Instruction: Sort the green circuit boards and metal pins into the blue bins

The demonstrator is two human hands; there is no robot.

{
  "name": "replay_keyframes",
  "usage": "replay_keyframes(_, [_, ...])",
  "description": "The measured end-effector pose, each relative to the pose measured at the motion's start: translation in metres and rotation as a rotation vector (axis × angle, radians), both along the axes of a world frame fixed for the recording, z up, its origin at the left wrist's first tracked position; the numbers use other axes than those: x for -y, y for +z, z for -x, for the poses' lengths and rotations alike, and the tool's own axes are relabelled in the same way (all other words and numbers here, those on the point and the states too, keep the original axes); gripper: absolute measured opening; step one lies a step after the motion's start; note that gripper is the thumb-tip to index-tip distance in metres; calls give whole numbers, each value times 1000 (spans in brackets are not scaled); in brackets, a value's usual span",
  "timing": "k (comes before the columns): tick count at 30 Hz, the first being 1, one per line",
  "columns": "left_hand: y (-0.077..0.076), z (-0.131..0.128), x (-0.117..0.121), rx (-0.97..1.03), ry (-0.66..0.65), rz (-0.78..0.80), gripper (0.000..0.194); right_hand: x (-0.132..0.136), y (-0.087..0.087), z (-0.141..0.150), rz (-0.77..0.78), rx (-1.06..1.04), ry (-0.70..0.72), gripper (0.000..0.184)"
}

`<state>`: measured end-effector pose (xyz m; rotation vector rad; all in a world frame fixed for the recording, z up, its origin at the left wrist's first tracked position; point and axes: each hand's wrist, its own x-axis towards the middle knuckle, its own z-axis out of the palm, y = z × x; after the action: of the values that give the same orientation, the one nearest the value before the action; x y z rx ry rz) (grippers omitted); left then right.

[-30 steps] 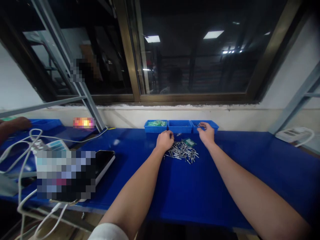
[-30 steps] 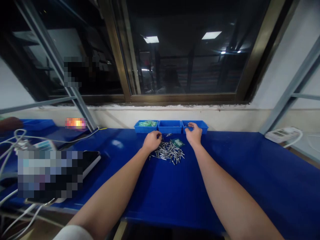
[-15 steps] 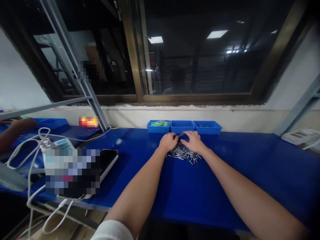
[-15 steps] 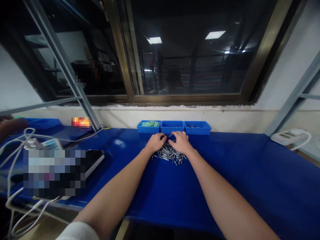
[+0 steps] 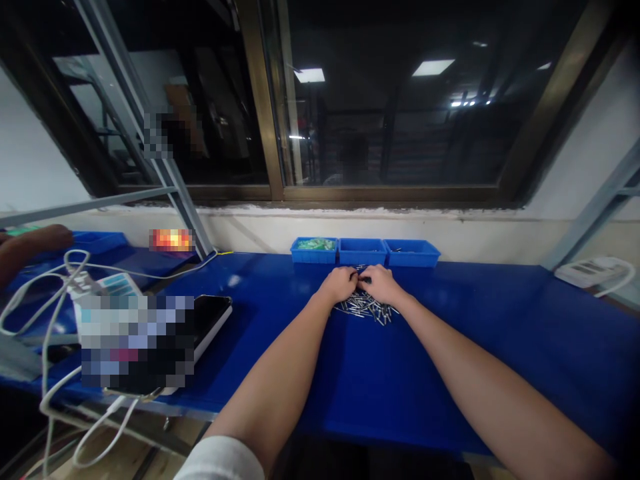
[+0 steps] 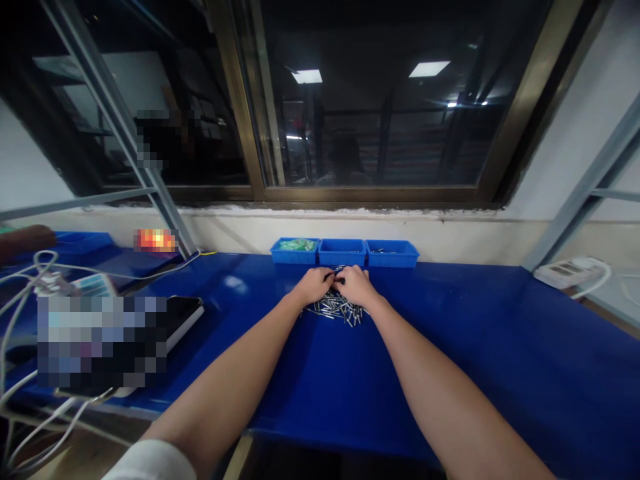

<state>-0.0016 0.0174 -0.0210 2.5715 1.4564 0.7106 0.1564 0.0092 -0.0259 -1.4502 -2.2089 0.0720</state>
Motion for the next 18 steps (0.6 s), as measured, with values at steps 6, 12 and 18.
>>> replay_keyframes(6, [1,0,0,29,-49,-28,28,1,3,-3,-13,-52,28,19])
replay_keyframes(12, [8,0,6,54,-81,-53,29,0,3,-6,-40,-169,57,15])
replay_keyframes(18, [17,-1,12,181,-79,-110,29,0,5,-8,-123,-269,27,20])
